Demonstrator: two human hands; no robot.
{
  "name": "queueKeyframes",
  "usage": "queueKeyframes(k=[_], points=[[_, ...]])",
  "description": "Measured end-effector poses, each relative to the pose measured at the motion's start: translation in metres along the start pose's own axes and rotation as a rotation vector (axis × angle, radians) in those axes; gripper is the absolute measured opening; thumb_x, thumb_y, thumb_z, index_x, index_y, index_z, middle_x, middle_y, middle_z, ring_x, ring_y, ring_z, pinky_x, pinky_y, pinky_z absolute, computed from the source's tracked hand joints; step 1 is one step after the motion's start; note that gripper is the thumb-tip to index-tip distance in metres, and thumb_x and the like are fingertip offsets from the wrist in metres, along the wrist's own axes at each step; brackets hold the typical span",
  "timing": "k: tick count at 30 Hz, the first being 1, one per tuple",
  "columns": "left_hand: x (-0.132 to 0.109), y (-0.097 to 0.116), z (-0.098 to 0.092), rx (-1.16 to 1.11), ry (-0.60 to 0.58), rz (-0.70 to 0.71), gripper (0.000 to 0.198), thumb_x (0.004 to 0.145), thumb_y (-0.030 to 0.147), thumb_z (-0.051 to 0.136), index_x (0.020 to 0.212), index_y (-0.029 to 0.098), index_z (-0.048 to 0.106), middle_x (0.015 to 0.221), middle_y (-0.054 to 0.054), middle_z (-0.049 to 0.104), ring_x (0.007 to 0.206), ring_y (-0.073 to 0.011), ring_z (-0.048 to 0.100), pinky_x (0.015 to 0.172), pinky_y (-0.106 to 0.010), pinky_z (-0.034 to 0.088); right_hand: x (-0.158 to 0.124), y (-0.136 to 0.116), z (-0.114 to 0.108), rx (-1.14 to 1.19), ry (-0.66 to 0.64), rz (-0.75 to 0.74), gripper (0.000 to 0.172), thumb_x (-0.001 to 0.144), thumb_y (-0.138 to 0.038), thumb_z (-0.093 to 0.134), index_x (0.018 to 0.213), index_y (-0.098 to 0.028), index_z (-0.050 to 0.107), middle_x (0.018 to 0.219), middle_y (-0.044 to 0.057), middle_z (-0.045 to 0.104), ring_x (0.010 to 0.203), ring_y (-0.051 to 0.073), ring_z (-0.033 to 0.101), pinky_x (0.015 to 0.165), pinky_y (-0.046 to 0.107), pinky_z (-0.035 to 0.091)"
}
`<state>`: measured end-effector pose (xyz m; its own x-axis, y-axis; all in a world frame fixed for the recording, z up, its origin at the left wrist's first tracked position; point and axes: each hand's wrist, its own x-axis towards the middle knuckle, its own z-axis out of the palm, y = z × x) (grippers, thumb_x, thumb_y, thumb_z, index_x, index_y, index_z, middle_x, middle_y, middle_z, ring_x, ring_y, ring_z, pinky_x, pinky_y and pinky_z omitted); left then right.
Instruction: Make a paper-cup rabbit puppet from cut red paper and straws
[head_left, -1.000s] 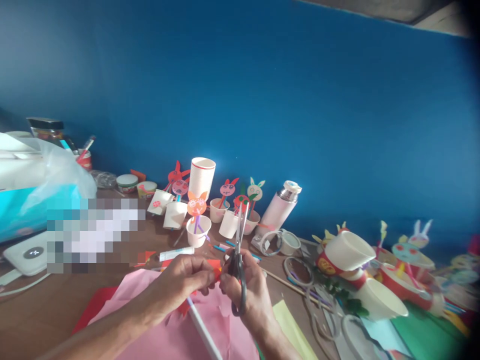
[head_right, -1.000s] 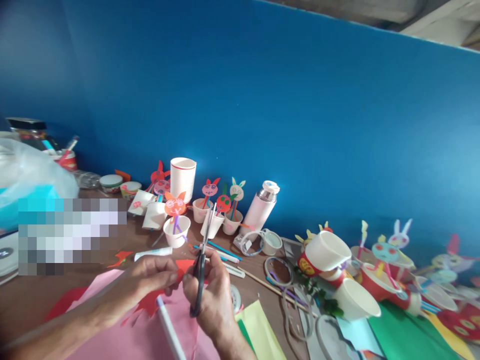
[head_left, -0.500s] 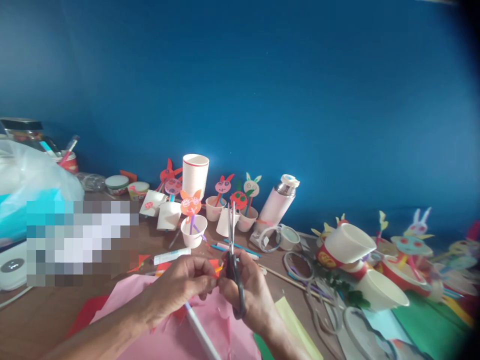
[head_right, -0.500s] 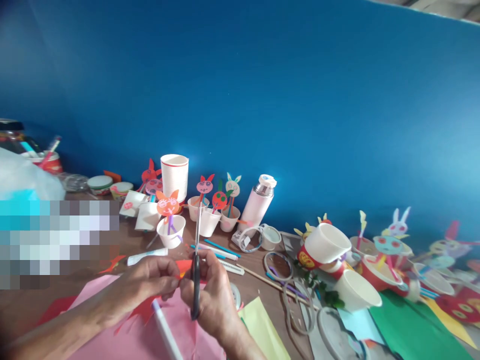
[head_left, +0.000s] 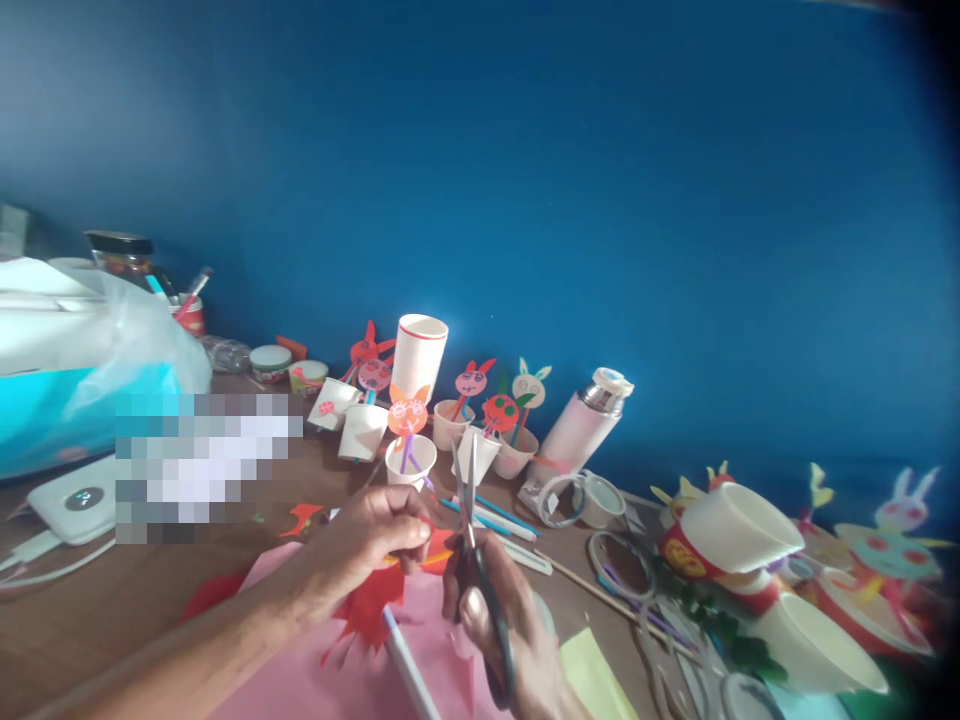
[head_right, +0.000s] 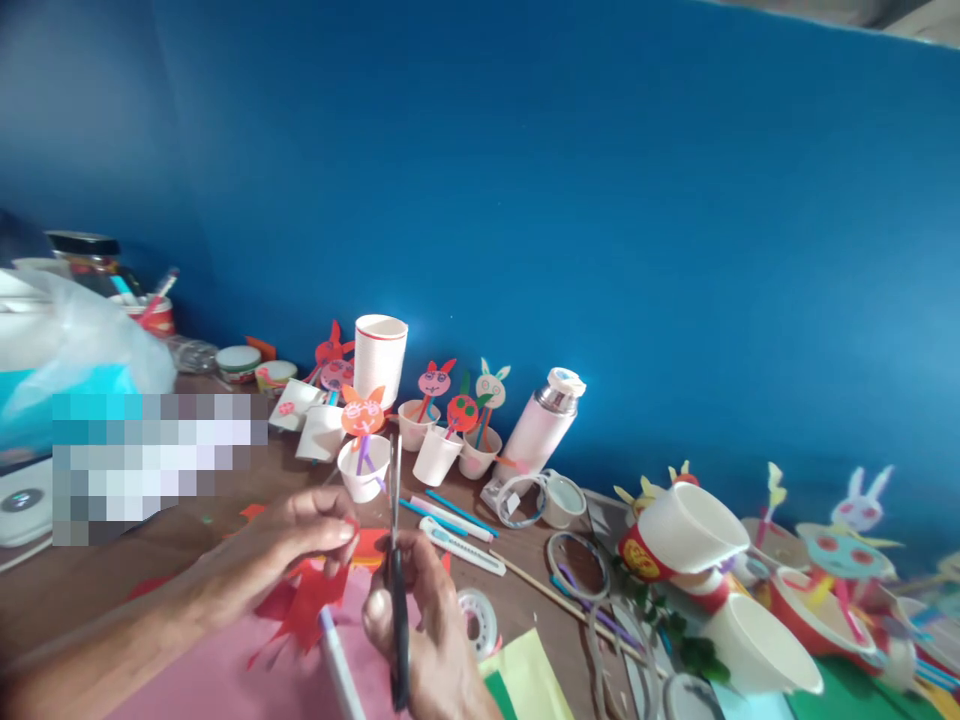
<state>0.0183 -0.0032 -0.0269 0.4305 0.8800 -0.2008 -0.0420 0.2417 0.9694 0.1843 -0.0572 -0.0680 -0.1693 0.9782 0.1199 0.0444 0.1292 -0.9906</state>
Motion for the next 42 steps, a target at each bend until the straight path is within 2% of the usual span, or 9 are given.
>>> queueKeyframes(k=[3, 8, 14, 18, 25, 32, 37, 42], points=[[-0.003, 0.006, -0.002, -0.070, 0.051, 0.074, 0.012, 0.064, 0.026, 0.059, 0.060, 0.016, 0.052, 0.053, 0.004, 0.053, 0.053, -0.0093, 0.047, 0.055, -0.022, 0.038, -0.005, 0.007, 0.006, -0.025, -0.017, 0.034, 0.049, 0.069, -0.060, 0.060, 0.101, -0.023, 0.055, 0.077, 0.002, 0.056, 0.071, 0.018, 0.050, 0.066, 0.027, 0.042], [-0.006, 0.009, -0.001, -0.061, 0.097, 0.081, 0.009, 0.064, 0.024, 0.057, 0.063, 0.016, 0.052, 0.055, 0.005, 0.050, 0.053, -0.0093, 0.044, 0.055, -0.022, 0.036, -0.009, 0.019, 0.010, -0.114, -0.021, 0.043, 0.055, 0.061, -0.059, 0.068, 0.101, -0.024, 0.056, 0.076, 0.003, 0.058, 0.068, 0.019, 0.053, 0.060, 0.026, 0.043], [-0.006, 0.006, 0.006, -0.064, 0.140, 0.104, 0.012, 0.062, 0.027, 0.056, 0.058, 0.017, 0.051, 0.052, 0.005, 0.048, 0.051, -0.0089, 0.044, 0.052, -0.021, 0.035, -0.007, 0.026, 0.014, -0.090, -0.067, -0.004, 0.055, 0.062, -0.060, 0.067, 0.100, -0.023, 0.053, 0.067, 0.001, 0.056, 0.063, 0.018, 0.053, 0.055, 0.026, 0.042], [-0.003, -0.001, 0.008, -0.046, 0.165, 0.111, 0.009, 0.064, 0.025, 0.053, 0.060, 0.017, 0.052, 0.052, 0.003, 0.053, 0.050, -0.0098, 0.047, 0.053, -0.023, 0.038, -0.007, 0.034, 0.019, -0.031, -0.077, -0.036, 0.056, 0.064, -0.061, 0.064, 0.103, -0.023, 0.050, 0.064, 0.000, 0.054, 0.055, 0.015, 0.049, 0.051, 0.024, 0.038], [-0.002, -0.007, 0.012, -0.052, 0.192, 0.095, 0.006, 0.063, 0.022, 0.052, 0.060, 0.017, 0.051, 0.051, 0.005, 0.052, 0.049, -0.0097, 0.048, 0.054, -0.024, 0.041, -0.007, 0.043, 0.021, -0.025, -0.041, -0.070, 0.053, 0.072, -0.064, 0.054, 0.104, -0.022, 0.049, 0.066, 0.001, 0.055, 0.054, 0.015, 0.050, 0.049, 0.023, 0.036], [-0.004, -0.006, 0.015, -0.041, 0.194, 0.062, 0.007, 0.063, 0.023, 0.052, 0.059, 0.017, 0.052, 0.049, 0.005, 0.051, 0.049, -0.0103, 0.049, 0.053, -0.023, 0.041, -0.006, 0.034, 0.020, -0.071, -0.034, -0.035, 0.059, 0.071, -0.067, 0.052, 0.106, -0.020, 0.051, 0.063, 0.002, 0.056, 0.057, 0.017, 0.054, 0.050, 0.024, 0.040], [-0.003, -0.008, 0.014, -0.031, 0.196, 0.078, 0.009, 0.065, 0.022, 0.052, 0.058, 0.017, 0.051, 0.048, 0.005, 0.051, 0.048, -0.0094, 0.048, 0.051, -0.022, 0.040, -0.010, 0.032, 0.018, -0.192, 0.063, -0.041, 0.058, 0.068, -0.063, 0.059, 0.104, -0.018, 0.056, 0.063, 0.002, 0.056, 0.059, 0.017, 0.055, 0.051, 0.022, 0.044], [-0.004, -0.008, 0.014, -0.059, 0.205, 0.061, 0.011, 0.066, 0.023, 0.054, 0.058, 0.016, 0.051, 0.048, 0.004, 0.052, 0.048, -0.0095, 0.050, 0.051, -0.022, 0.041, -0.011, 0.038, 0.020, -0.155, 0.107, -0.038, 0.055, 0.069, -0.063, 0.057, 0.102, -0.018, 0.058, 0.062, 0.002, 0.057, 0.056, 0.016, 0.055, 0.050, 0.022, 0.044]])
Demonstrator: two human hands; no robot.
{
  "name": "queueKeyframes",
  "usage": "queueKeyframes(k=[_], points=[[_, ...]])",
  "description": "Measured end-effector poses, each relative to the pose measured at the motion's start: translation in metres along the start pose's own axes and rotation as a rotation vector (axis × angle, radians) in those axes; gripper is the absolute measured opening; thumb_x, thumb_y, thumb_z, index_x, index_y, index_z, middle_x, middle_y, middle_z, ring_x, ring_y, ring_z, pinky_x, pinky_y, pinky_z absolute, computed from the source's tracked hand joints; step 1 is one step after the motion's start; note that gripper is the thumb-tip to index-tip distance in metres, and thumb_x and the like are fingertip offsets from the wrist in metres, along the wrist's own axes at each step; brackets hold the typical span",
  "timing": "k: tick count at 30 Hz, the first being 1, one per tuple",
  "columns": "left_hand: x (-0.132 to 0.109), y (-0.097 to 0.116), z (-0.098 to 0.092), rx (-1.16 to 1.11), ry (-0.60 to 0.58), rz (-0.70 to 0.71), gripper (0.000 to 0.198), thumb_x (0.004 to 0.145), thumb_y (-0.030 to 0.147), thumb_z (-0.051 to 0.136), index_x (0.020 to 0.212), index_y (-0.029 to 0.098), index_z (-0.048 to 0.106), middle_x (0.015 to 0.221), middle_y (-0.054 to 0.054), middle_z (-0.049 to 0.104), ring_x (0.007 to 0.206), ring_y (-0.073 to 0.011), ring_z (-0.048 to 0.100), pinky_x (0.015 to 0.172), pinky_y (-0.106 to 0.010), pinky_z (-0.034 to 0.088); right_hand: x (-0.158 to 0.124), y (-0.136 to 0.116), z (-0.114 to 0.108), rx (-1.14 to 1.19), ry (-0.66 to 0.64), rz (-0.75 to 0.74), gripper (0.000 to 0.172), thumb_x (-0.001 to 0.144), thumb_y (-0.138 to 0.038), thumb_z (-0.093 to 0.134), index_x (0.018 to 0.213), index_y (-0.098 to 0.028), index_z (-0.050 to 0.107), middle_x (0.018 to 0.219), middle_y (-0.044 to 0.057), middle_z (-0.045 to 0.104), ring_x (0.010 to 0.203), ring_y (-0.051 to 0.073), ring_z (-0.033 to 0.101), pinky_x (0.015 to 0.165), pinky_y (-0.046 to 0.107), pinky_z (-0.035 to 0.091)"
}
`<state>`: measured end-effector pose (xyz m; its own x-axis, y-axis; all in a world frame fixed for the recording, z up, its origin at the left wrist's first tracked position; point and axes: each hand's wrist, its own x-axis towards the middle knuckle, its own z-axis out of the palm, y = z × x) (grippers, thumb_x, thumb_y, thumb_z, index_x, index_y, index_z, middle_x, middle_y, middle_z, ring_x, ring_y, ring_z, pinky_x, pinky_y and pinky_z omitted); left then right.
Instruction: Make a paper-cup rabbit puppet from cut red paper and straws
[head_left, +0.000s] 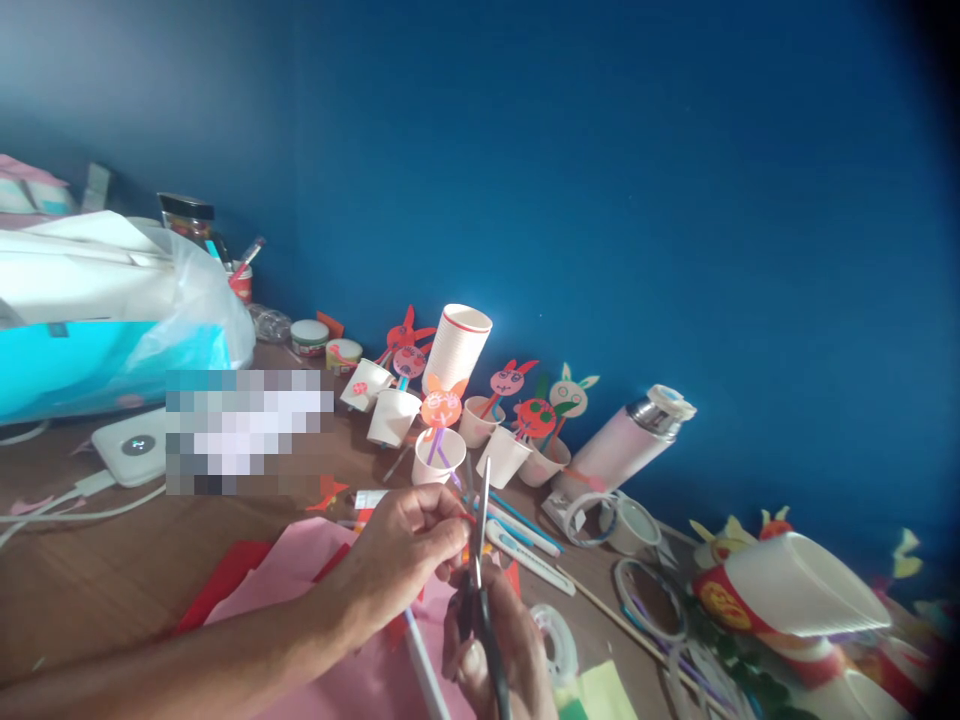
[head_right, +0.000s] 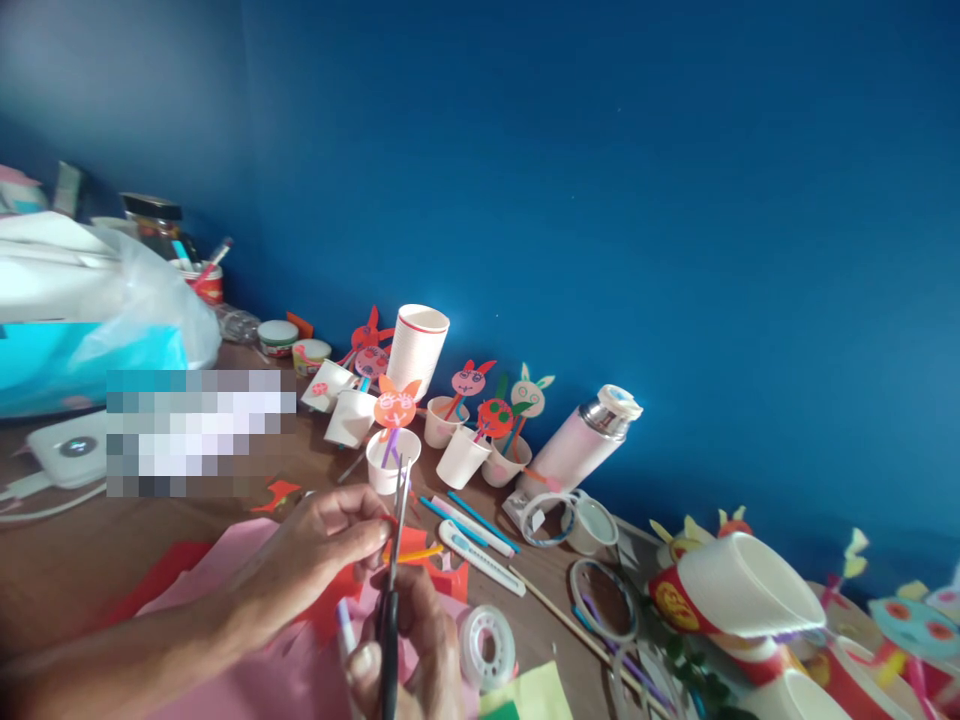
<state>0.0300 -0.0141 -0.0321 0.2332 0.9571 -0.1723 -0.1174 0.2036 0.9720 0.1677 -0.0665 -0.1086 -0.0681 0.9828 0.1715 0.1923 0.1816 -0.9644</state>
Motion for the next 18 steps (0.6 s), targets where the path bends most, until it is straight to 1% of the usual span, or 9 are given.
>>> queueKeyframes(k=[6, 9, 11, 14, 18], points=[[-0.0003, 0.0016, 0.0000, -0.004, -0.008, -0.010, 0.012, 0.065, 0.025, 0.054, 0.058, 0.016, 0.052, 0.048, 0.004, 0.053, 0.047, -0.0093, 0.051, 0.051, -0.022, 0.042, -0.0011, 0.0070, 0.0074, 0.156, -0.017, 0.030, 0.067, 0.064, -0.067, 0.059, 0.108, -0.016, 0.053, 0.062, 0.002, 0.057, 0.051, 0.015, 0.052, 0.047, 0.024, 0.040], [0.0005, 0.0017, -0.0002, -0.018, -0.021, -0.006, 0.013, 0.065, 0.025, 0.054, 0.057, 0.015, 0.051, 0.048, 0.004, 0.054, 0.047, -0.0090, 0.051, 0.051, -0.022, 0.042, -0.0011, 0.0086, 0.0087, 0.223, -0.031, 0.048, 0.064, 0.067, -0.067, 0.056, 0.106, -0.017, 0.051, 0.061, 0.002, 0.057, 0.048, 0.014, 0.049, 0.043, 0.022, 0.036], [0.0009, 0.0014, -0.0005, -0.016, -0.030, -0.004, 0.013, 0.065, 0.025, 0.054, 0.057, 0.015, 0.051, 0.048, 0.004, 0.054, 0.047, -0.0089, 0.051, 0.051, -0.022, 0.042, -0.0008, 0.0074, 0.0080, 0.226, -0.040, 0.037, 0.062, 0.067, -0.065, 0.058, 0.105, -0.017, 0.052, 0.058, 0.000, 0.055, 0.046, 0.013, 0.048, 0.041, 0.021, 0.033], [0.0013, 0.0003, -0.0015, -0.020, -0.041, -0.004, 0.012, 0.065, 0.025, 0.054, 0.057, 0.015, 0.051, 0.047, 0.004, 0.054, 0.046, -0.0093, 0.051, 0.051, -0.023, 0.042, -0.0001, 0.0028, 0.0060, 0.184, -0.029, 0.017, 0.059, 0.063, -0.063, 0.063, 0.101, -0.018, 0.053, 0.055, -0.001, 0.054, 0.048, 0.014, 0.049, 0.043, 0.022, 0.036], [0.0024, -0.0016, -0.0028, -0.061, -0.060, 0.001, 0.012, 0.064, 0.024, 0.055, 0.057, 0.016, 0.051, 0.047, 0.004, 0.054, 0.046, -0.0096, 0.050, 0.051, -0.024, 0.042, 0.0001, 0.0007, 0.0052, 0.184, -0.040, 0.049, 0.058, 0.062, -0.064, 0.063, 0.098, -0.019, 0.054, 0.054, 0.000, 0.054, 0.049, 0.016, 0.052, 0.043, 0.023, 0.039]])
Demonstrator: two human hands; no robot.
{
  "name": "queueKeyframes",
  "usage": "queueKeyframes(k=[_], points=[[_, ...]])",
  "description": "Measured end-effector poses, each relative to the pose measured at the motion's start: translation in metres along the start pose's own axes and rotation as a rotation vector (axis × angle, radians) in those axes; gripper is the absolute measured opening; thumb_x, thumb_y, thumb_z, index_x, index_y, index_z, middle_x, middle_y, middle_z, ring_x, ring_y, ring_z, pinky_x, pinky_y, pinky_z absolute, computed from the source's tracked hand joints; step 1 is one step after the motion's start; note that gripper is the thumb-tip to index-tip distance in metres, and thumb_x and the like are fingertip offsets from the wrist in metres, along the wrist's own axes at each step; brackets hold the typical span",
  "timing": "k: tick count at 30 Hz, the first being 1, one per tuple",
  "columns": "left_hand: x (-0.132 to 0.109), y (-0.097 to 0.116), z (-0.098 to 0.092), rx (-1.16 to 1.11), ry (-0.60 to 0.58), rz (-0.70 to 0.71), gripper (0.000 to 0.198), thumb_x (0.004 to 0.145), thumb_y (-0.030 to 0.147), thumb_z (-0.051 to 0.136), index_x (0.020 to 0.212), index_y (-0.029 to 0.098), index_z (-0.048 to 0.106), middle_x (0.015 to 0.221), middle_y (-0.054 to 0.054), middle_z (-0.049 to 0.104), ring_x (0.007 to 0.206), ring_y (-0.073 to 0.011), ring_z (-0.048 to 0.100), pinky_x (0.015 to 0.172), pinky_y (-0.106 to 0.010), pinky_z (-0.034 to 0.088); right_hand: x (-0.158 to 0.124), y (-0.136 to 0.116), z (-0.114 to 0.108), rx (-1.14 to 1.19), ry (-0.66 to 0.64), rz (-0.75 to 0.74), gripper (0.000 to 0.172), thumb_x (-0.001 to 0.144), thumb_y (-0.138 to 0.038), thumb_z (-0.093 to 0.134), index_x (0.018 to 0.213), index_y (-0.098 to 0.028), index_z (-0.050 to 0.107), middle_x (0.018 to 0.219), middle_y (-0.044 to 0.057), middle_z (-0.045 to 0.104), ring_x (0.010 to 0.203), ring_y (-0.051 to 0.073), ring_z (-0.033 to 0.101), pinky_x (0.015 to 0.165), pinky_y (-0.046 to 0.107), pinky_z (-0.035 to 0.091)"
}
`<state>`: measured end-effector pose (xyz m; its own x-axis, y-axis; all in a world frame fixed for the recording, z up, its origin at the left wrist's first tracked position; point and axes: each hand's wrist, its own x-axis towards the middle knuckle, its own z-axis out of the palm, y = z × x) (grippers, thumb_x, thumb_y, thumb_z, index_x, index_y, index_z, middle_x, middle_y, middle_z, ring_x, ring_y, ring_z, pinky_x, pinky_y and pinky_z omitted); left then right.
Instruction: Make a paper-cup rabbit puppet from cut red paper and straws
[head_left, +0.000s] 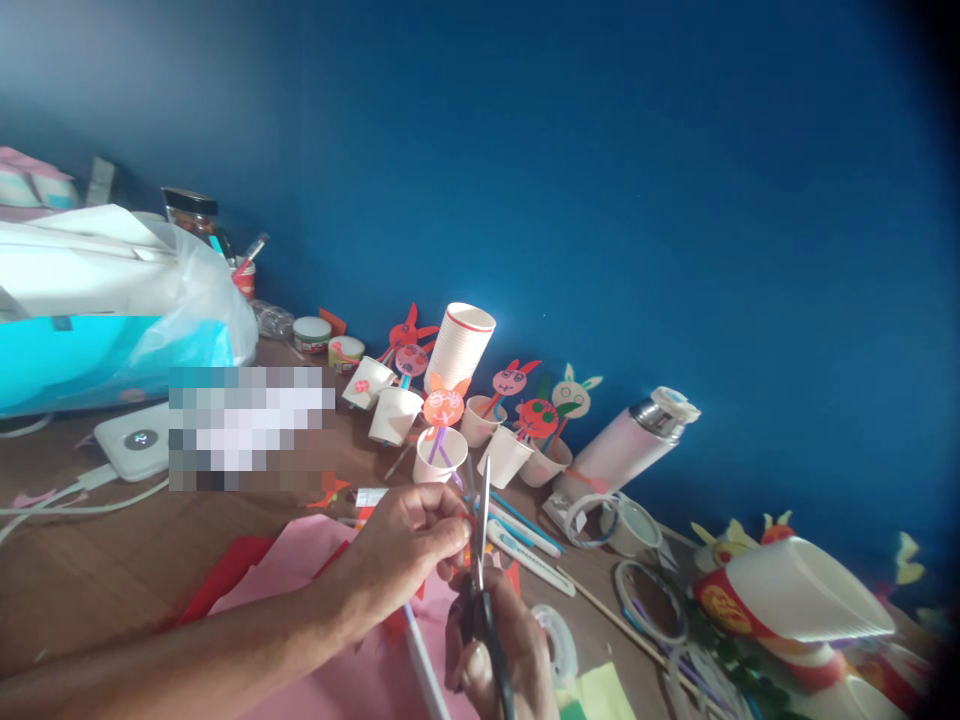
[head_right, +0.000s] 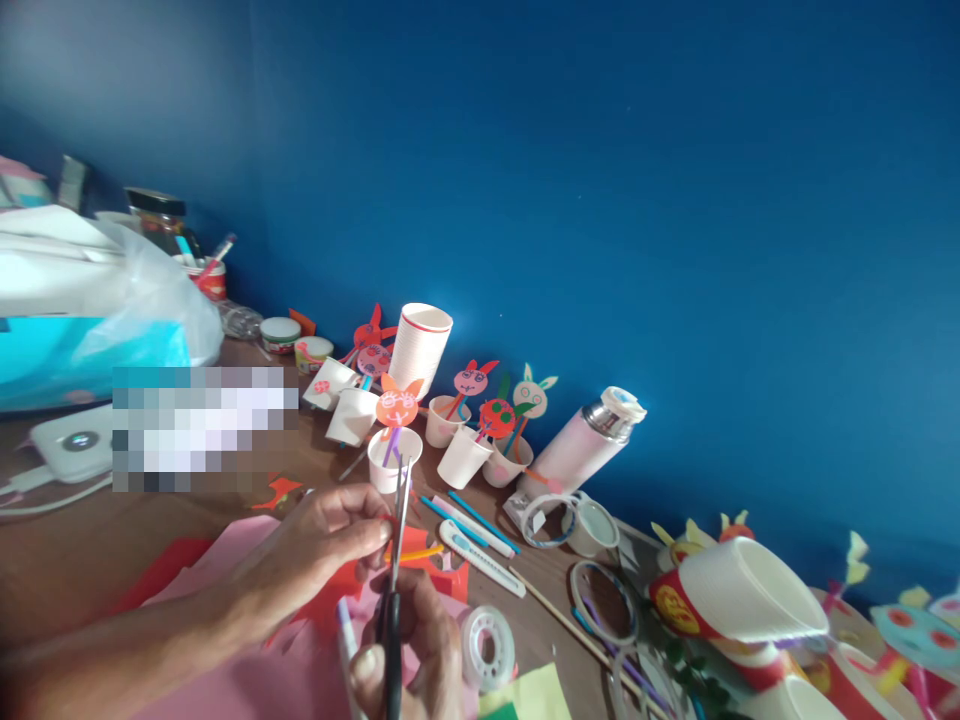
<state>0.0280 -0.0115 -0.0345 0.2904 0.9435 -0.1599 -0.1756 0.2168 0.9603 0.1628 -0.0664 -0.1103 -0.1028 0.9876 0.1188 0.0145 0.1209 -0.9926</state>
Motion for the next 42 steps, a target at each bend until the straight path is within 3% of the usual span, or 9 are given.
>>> queueKeyframes(k=[8, 14, 16, 21, 25, 29, 33, 37, 42], points=[[0.002, -0.004, -0.002, -0.021, -0.012, 0.019, 0.009, 0.066, 0.020, 0.055, 0.058, 0.015, 0.052, 0.047, 0.004, 0.053, 0.045, -0.0082, 0.048, 0.049, -0.022, 0.040, -0.001, 0.015, -0.004, 0.023, 0.033, 0.006, 0.059, 0.066, -0.063, 0.059, 0.103, -0.017, 0.052, 0.058, 0.001, 0.056, 0.047, 0.013, 0.048, 0.042, 0.022, 0.034], [0.000, 0.001, -0.005, 0.027, -0.026, 0.022, 0.011, 0.069, 0.020, 0.054, 0.060, 0.015, 0.054, 0.049, 0.003, 0.056, 0.046, -0.0083, 0.050, 0.051, -0.022, 0.040, 0.004, -0.009, -0.008, 0.062, -0.090, 0.019, 0.052, 0.067, -0.060, 0.062, 0.094, -0.016, 0.056, 0.047, -0.004, 0.050, 0.035, 0.008, 0.037, 0.037, 0.020, 0.034], [0.002, 0.000, -0.006, 0.055, -0.010, 0.022, 0.011, 0.069, 0.021, 0.055, 0.061, 0.014, 0.054, 0.049, 0.003, 0.055, 0.046, -0.0085, 0.051, 0.051, -0.022, 0.039, 0.004, -0.015, -0.008, 0.049, -0.088, 0.008, 0.055, 0.067, -0.065, 0.058, 0.094, -0.017, 0.057, 0.048, -0.002, 0.053, 0.037, 0.010, 0.042, 0.038, 0.021, 0.037], [0.003, 0.001, -0.008, 0.063, 0.007, 0.041, 0.013, 0.068, 0.025, 0.057, 0.061, 0.015, 0.052, 0.050, 0.003, 0.055, 0.048, -0.0099, 0.051, 0.054, -0.024, 0.041, 0.002, -0.012, -0.009, -0.032, 0.098, 0.034, 0.054, 0.069, -0.067, 0.054, 0.095, -0.021, 0.061, 0.077, 0.006, 0.065, 0.067, 0.019, 0.059, 0.054, 0.024, 0.046], [0.000, 0.009, -0.007, 0.065, 0.031, 0.063, 0.014, 0.069, 0.025, 0.057, 0.060, 0.015, 0.052, 0.051, 0.003, 0.056, 0.049, -0.0091, 0.049, 0.055, -0.023, 0.040, 0.004, -0.005, -0.007, 0.049, 0.016, 0.053, 0.051, 0.076, -0.065, 0.048, 0.093, -0.018, 0.060, 0.061, 0.003, 0.060, 0.055, 0.017, 0.055, 0.048, 0.024, 0.041], [-0.003, 0.013, -0.006, 0.078, 0.051, 0.040, 0.014, 0.070, 0.025, 0.057, 0.061, 0.015, 0.055, 0.052, 0.003, 0.056, 0.051, -0.0095, 0.049, 0.057, -0.023, 0.040, 0.008, -0.009, -0.005, 0.115, 0.028, 0.027, 0.048, 0.078, -0.060, 0.049, 0.096, -0.017, 0.056, 0.056, 0.001, 0.055, 0.050, 0.015, 0.050, 0.048, 0.025, 0.039], [-0.004, 0.007, -0.007, 0.164, -0.099, -0.045, 0.013, 0.070, 0.025, 0.057, 0.064, 0.014, 0.058, 0.058, 0.000, 0.059, 0.056, -0.0121, 0.053, 0.058, -0.025, 0.042, 0.016, -0.024, -0.012, 0.169, 0.081, -0.021, 0.034, 0.076, -0.047, 0.058, 0.091, -0.017, 0.052, 0.063, -0.001, 0.053, 0.055, 0.012, 0.048, 0.053, 0.024, 0.038], [-0.003, -0.005, -0.006, 0.247, -0.248, -0.105, 0.009, 0.067, 0.022, 0.057, 0.064, 0.014, 0.057, 0.056, 0.000, 0.057, 0.056, -0.0122, 0.052, 0.055, -0.024, 0.041, 0.020, -0.041, -0.022, 0.035, 0.115, 0.044, 0.024, 0.072, -0.033, 0.062, 0.087, -0.017, 0.051, 0.068, -0.001, 0.054, 0.061, 0.013, 0.049, 0.057, 0.023, 0.039], [-0.001, -0.015, -0.002, 0.352, -0.275, -0.165, 0.002, 0.058, 0.016, 0.052, 0.056, 0.017, 0.053, 0.048, 0.003, 0.055, 0.045, -0.0095, 0.047, 0.043, -0.020, 0.034, 0.018, -0.048, -0.021, 0.057, 0.036, 0.134, 0.034, 0.067, -0.029, 0.064, 0.095, -0.017, 0.048, 0.065, -0.003, 0.052, 0.058, 0.012, 0.048, 0.056, 0.023, 0.040]])
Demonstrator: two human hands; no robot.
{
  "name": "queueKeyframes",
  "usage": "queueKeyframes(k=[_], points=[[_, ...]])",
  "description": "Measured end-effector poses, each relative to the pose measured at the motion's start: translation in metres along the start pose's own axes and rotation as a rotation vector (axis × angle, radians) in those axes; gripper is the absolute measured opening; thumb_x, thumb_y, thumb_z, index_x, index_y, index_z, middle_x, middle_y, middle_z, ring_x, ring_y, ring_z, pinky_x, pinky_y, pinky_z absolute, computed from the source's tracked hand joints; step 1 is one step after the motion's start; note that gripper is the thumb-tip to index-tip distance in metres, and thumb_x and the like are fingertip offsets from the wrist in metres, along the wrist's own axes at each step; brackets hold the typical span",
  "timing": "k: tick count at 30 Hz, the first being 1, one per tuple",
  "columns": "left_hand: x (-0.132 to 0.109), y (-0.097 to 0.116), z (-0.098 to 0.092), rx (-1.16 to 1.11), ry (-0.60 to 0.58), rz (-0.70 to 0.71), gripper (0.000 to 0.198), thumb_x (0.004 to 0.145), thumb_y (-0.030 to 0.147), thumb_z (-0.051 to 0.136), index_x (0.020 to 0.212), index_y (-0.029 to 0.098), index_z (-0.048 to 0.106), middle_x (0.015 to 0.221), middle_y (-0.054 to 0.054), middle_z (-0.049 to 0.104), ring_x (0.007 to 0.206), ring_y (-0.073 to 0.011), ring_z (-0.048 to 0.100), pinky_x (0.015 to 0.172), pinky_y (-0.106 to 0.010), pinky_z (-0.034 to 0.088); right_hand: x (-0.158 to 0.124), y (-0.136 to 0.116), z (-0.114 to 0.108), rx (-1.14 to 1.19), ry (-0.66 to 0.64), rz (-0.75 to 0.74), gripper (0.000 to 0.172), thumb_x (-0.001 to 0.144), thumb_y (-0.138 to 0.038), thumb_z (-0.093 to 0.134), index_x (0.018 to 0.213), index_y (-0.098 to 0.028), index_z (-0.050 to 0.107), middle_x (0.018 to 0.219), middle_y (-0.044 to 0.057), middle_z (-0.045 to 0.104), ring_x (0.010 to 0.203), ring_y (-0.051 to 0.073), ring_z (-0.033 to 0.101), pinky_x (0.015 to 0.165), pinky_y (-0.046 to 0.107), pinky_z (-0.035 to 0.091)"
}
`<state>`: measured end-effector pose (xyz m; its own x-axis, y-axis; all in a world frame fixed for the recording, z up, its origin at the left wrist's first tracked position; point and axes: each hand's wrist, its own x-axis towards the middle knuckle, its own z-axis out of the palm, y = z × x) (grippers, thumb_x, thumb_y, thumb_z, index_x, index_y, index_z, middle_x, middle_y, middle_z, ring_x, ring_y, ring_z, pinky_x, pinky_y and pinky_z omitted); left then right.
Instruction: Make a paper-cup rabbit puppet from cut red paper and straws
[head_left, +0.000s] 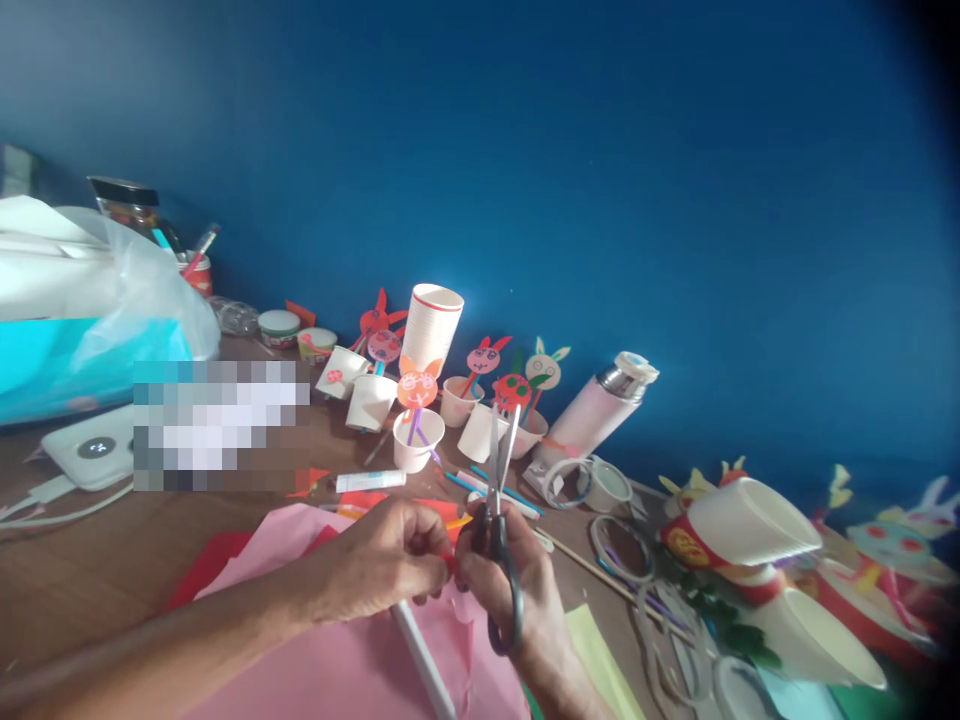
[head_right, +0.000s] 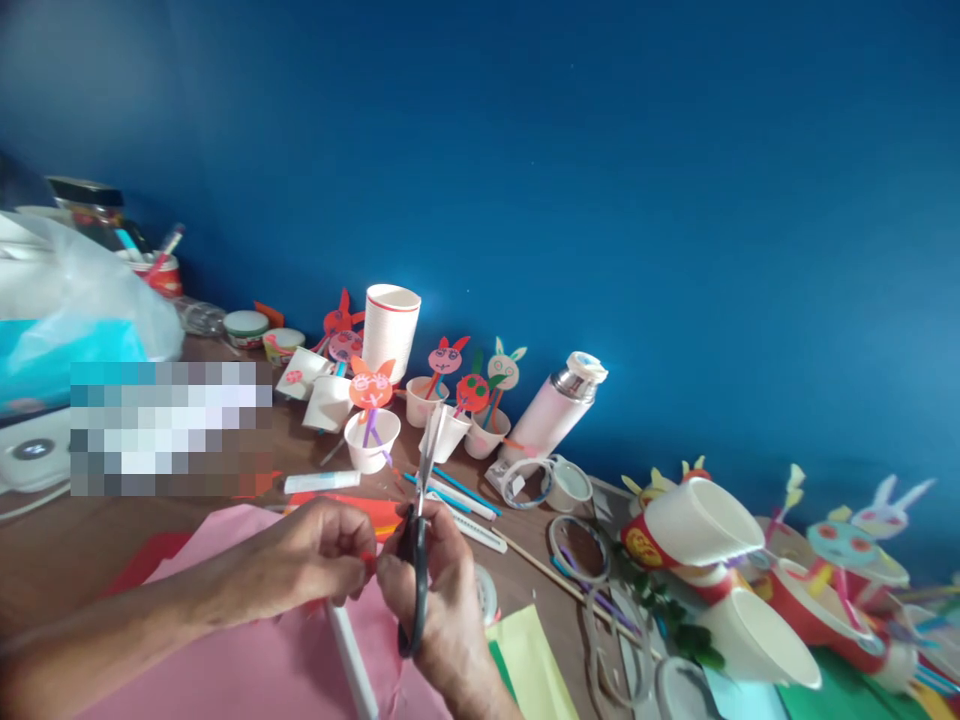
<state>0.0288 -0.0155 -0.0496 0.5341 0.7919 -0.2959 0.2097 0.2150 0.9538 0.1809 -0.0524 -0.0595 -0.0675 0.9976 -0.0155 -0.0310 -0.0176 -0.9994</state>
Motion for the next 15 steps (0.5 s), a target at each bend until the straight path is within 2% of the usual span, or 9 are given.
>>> queueKeyframes(k=[6, 15], points=[[0.0001, -0.0003, 0.0013, 0.062, 0.005, -0.023, 0.003, 0.057, 0.017, 0.052, 0.054, 0.018, 0.051, 0.044, 0.004, 0.053, 0.041, -0.0089, 0.045, 0.041, -0.020, 0.032, -0.0005, 0.0012, 0.0016, 0.032, -0.042, -0.001, 0.037, 0.061, -0.024, 0.068, 0.092, -0.018, 0.048, 0.066, -0.003, 0.051, 0.059, 0.011, 0.044, 0.056, 0.022, 0.039], [-0.0022, 0.0051, -0.0016, -0.096, 0.021, 0.040, 0.009, 0.065, 0.022, 0.061, 0.062, 0.014, 0.057, 0.056, 0.001, 0.057, 0.055, -0.0115, 0.051, 0.054, -0.022, 0.037, -0.0007, 0.0083, 0.0028, -0.074, 0.076, -0.078, 0.028, 0.071, -0.029, 0.061, 0.094, -0.017, 0.050, 0.065, -0.002, 0.056, 0.058, 0.013, 0.051, 0.056, 0.024, 0.044]])
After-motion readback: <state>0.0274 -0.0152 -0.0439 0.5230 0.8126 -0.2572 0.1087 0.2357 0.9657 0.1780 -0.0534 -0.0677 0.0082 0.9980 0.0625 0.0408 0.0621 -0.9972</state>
